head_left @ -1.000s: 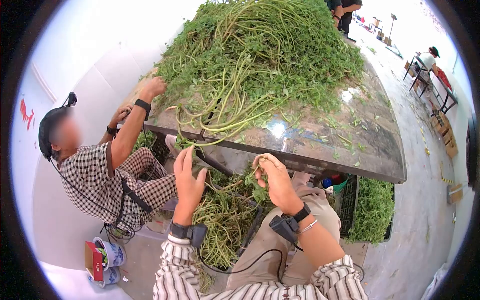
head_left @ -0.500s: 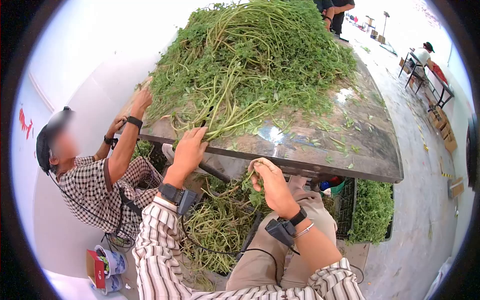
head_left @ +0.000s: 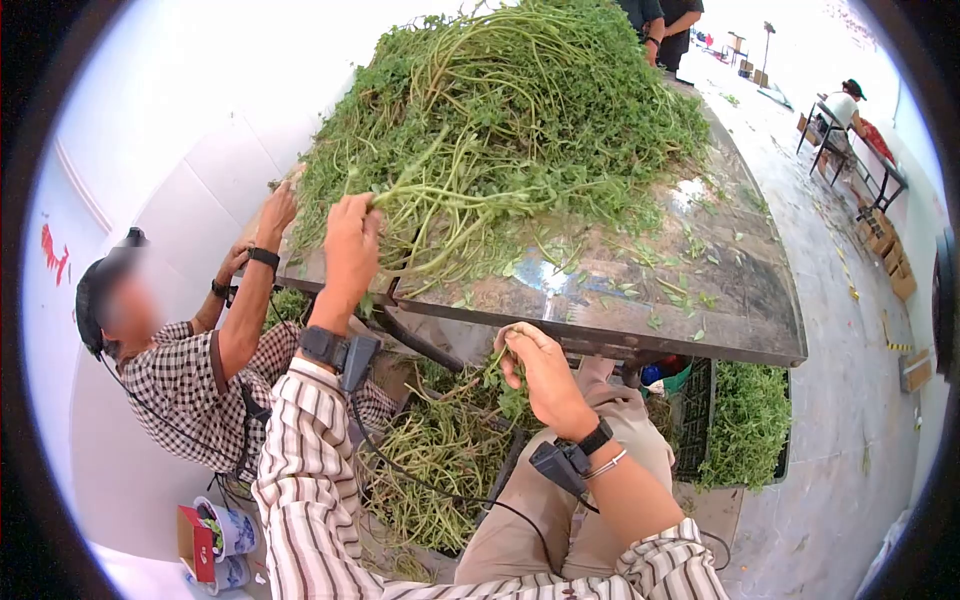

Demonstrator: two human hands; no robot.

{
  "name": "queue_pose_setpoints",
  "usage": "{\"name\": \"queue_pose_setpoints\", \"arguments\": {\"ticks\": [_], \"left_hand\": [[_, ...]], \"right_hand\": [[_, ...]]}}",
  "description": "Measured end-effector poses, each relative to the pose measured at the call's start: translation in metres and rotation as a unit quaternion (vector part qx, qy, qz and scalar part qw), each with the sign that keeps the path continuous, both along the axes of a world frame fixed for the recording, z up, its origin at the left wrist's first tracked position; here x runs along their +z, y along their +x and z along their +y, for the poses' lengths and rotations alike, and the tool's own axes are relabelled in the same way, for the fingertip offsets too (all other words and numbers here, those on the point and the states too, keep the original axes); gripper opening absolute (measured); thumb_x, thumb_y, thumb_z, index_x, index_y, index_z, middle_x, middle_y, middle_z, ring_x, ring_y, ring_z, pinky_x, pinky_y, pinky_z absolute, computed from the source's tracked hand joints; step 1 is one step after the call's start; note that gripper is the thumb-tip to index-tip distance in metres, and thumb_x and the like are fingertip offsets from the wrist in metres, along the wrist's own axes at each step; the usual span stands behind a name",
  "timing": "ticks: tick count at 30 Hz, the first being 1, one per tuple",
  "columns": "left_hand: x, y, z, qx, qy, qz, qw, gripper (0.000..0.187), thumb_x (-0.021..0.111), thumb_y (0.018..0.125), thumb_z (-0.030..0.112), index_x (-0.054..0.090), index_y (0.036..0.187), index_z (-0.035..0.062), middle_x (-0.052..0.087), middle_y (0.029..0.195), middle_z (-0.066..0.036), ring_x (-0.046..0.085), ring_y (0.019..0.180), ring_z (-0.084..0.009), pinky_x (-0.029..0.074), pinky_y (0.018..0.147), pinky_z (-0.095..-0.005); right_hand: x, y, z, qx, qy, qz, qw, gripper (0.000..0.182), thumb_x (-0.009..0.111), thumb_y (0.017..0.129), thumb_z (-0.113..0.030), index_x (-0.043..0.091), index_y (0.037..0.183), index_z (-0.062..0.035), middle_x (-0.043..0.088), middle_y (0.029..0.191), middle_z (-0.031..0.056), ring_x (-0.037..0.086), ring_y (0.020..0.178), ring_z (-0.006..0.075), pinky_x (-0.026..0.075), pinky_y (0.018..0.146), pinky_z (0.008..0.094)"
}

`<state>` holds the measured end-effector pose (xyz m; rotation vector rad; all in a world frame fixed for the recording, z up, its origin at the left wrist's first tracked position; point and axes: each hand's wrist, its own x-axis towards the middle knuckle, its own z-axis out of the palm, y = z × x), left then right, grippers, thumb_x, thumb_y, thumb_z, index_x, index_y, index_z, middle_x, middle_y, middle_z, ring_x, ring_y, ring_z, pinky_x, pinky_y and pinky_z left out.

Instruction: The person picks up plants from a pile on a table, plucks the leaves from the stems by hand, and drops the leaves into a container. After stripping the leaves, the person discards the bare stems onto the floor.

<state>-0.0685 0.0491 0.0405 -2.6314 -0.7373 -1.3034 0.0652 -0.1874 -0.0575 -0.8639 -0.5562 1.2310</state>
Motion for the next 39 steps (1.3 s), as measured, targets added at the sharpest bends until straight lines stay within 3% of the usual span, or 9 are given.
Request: {"name": "queue_pose_setpoints", "arguments": {"ticks": [1,3,7,9,18,23,28,32,39], "left_hand": [[0.008,0.002,0.002,0.013,0.01,-0.012,1.0,0.016,0.056,0.084,0.005,0.054,0.1,0.0013,0.053,0.089,-0.013,0.05,0.085,-0.0312,0.041,0.074,-0.0385],[0.021,0.006,0.009,0.015,0.04,-0.054,0.998,0.014,0.056,0.085,0.006,0.055,0.099,0.0012,0.054,0.086,-0.012,0.05,0.083,-0.0297,0.041,0.072,-0.0377],[0.051,0.012,0.01,0.028,0.078,-0.068,0.994,0.015,0.055,0.086,0.007,0.057,0.1,0.0014,0.055,0.086,-0.012,0.051,0.083,-0.0298,0.041,0.073,-0.0377],[0.064,0.014,0.007,0.031,0.091,-0.082,0.992,0.015,0.055,0.086,0.008,0.057,0.1,0.0012,0.055,0.086,-0.012,0.051,0.082,-0.0297,0.041,0.073,-0.0377],[0.078,0.019,-0.01,0.033,0.11,-0.017,0.993,0.014,0.057,0.085,0.009,0.059,0.097,0.0031,0.06,0.084,-0.012,0.052,0.081,-0.0284,0.042,0.072,-0.0371],[0.07,0.022,-0.01,-0.002,-0.013,-0.1,0.995,0.014,0.053,0.09,0.011,0.055,0.1,0.0012,0.058,0.082,-0.015,0.051,0.069,-0.0306,0.043,0.065,-0.0361],[0.097,0.01,-0.012,0.0,-0.056,-0.218,0.974,0.017,0.048,0.094,0.015,0.055,0.102,0.0016,0.051,0.074,-0.006,0.043,0.063,-0.0124,0.039,0.057,-0.0264],[0.116,0.001,-0.028,-0.032,-0.03,-0.274,0.961,0.019,0.045,0.096,0.018,0.058,0.103,0.0056,0.046,0.073,0.003,0.041,0.064,-0.0051,0.037,0.057,-0.02],[0.128,-0.008,-0.033,-0.011,0.087,-0.284,0.955,0.022,0.045,0.096,0.015,0.058,0.107,0.0017,0.056,0.09,-0.001,0.047,0.076,-0.0087,0.04,0.066,-0.0224]], "right_hand": [[0.001,-0.001,0.0,-0.001,0.001,0.0,1.0,0.013,0.044,0.093,-0.013,0.053,0.088,-0.0049,0.052,0.085,0.0021,0.046,0.064,0.009,0.035,0.052,0.0236],[0.005,-0.004,0.002,-0.036,0.003,0.006,0.999,0.018,0.044,0.092,-0.017,0.053,0.084,-0.004,0.047,0.061,0.0014,0.039,0.05,0.008,0.031,0.047,0.0227],[0.002,-0.002,0.003,-0.039,0.004,-0.001,0.999,0.018,0.044,0.092,-0.017,0.053,0.084,-0.0038,0.047,0.06,0.0012,0.04,0.051,0.0079,0.031,0.046,0.0225],[0.0,0.001,0.002,-0.012,0.013,-0.001,1.0,0.013,0.043,0.093,-0.015,0.051,0.089,-0.005,0.052,0.086,0.0025,0.047,0.065,0.0097,0.036,0.052,0.0242],[0.001,0.001,0.003,-0.029,0.016,0.017,0.999,0.016,0.043,0.093,-0.016,0.052,0.086,-0.0043,0.051,0.081,0.0019,0.046,0.058,0.0083,0.034,0.048,0.0237],[0.0,0.001,0.003,-0.035,0.016,0.033,0.999,0.017,0.043,0.093,-0.016,0.052,0.086,-0.0041,0.05,0.08,0.0018,0.046,0.06,0.0083,0.034,0.048,0.0239],[0.002,0.003,0.004,-0.03,0.016,0.036,0.999,0.017,0.042,0.094,-0.017,0.051,0.086,-0.0038,0.05,0.08,0.0019,0.045,0.059,0.0094,0.035,0.05,0.0249],[0.002,0.002,0.003,-0.037,0.02,0.025,0.999,0.018,0.042,0.094,-0.017,0.05,0.086,-0.0042,0.05,0.08,0.0025,0.045,0.06,0.0099,0.036,0.051,0.0258],[-0.003,0.0,0.006,-0.02,-0.003,0.047,0.999,0.016,0.043,0.094,-0.018,0.051,0.088,-0.0047,0.053,0.085,0.0044,0.047,0.063,0.0111,0.038,0.05,0.0255]]}}
